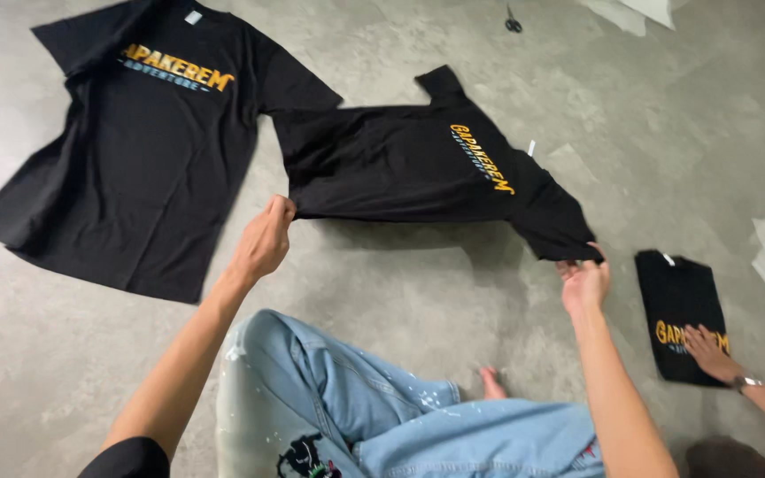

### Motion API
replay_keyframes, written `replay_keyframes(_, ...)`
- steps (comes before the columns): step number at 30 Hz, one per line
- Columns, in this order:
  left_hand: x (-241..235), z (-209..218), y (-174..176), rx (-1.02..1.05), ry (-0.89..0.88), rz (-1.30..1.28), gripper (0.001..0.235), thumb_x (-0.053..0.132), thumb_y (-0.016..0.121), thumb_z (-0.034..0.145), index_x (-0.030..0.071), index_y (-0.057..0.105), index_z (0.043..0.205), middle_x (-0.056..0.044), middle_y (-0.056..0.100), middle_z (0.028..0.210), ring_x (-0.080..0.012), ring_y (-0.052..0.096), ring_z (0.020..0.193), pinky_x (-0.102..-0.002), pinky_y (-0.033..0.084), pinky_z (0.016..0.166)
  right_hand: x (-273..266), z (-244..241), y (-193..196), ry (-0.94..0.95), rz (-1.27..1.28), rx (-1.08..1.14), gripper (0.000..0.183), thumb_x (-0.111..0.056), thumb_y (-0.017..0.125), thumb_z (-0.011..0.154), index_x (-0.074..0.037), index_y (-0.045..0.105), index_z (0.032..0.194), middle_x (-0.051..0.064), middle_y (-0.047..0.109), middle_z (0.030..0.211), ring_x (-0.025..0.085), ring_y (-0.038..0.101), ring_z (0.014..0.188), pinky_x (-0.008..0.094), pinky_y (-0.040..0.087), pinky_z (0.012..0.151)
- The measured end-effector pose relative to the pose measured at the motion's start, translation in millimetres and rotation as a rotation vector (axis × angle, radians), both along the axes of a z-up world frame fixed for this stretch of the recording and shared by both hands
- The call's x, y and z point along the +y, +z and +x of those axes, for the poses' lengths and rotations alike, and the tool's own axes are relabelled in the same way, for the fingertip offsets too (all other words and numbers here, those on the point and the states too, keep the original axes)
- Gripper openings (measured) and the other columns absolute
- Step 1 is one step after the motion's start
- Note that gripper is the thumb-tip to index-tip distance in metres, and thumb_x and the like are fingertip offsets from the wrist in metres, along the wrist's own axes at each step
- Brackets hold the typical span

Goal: The person sits on the floor and folds multiple black t-shirts by hand. They smooth out the fabric, fold the sleeves and sides inward, and then fold the shirts into neat rectangles, stacking them as they finish.

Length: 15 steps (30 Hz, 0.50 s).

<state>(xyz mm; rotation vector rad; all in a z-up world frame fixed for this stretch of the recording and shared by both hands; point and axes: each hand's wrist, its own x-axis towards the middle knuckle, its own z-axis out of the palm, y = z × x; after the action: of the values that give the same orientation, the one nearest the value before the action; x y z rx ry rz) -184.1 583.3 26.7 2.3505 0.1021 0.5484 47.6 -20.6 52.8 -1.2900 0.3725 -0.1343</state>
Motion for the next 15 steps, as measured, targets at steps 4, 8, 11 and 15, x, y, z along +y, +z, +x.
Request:
replay_keyframes(4,-18,1,-81,0.264,-0.09,0.205,0.007,0.018,0.048,0.108,0.012,0.049,0.11,-0.012,0.06,0.103,-0.0417,0.068,0.098,-0.056,0.053,0.084,-64,-67,-44,0.227,-0.427,0.088,0.033,-0.005,0.038,0.112,-0.007,0.055,0.14,0.032,0.045,0.149,0.05,0.067,0.111,0.048,0.062,0.085)
replay_keyframes(8,-2,2,-93,0.379,-0.012,0.39,0.015,0.03,0.053,0.109,0.015,0.057,0.111,-0.004,0.061,0.111,-0.031,0.065,0.115,-0.051,0.053,0.094,-102,-70,-59,0.496,-0.998,0.169,0.032,-0.001,0.063,0.096,-0.008,0.075,0.124,0.024,0.072,0.106,0.036,0.075,0.081,0.042,0.062,0.066)
replay_keyframes(11,12,-12,-94,0.434,0.016,0.397,0.018,0.033,0.053,0.112,0.016,0.058,0.115,-0.004,0.061,0.114,-0.0317,0.064,0.118,-0.053,0.053,0.095,-119,-79,-43,0.75,-1.25,0.108,0.028,-0.006,0.075,0.086,-0.009,0.08,0.113,0.014,0.074,0.104,0.028,0.075,0.088,0.039,0.061,0.075)
replay_keyframes(15,7,-34,-66,0.515,-0.08,0.487,0.022,0.039,0.054,0.108,0.019,0.065,0.11,-0.001,0.06,0.137,-0.0291,0.059,0.133,-0.049,0.055,0.098,-100,-121,18,1.16,-1.039,0.206,0.018,-0.003,0.072,0.087,0.001,0.081,0.101,0.016,0.072,0.126,0.033,0.069,0.115,0.046,0.059,0.095)
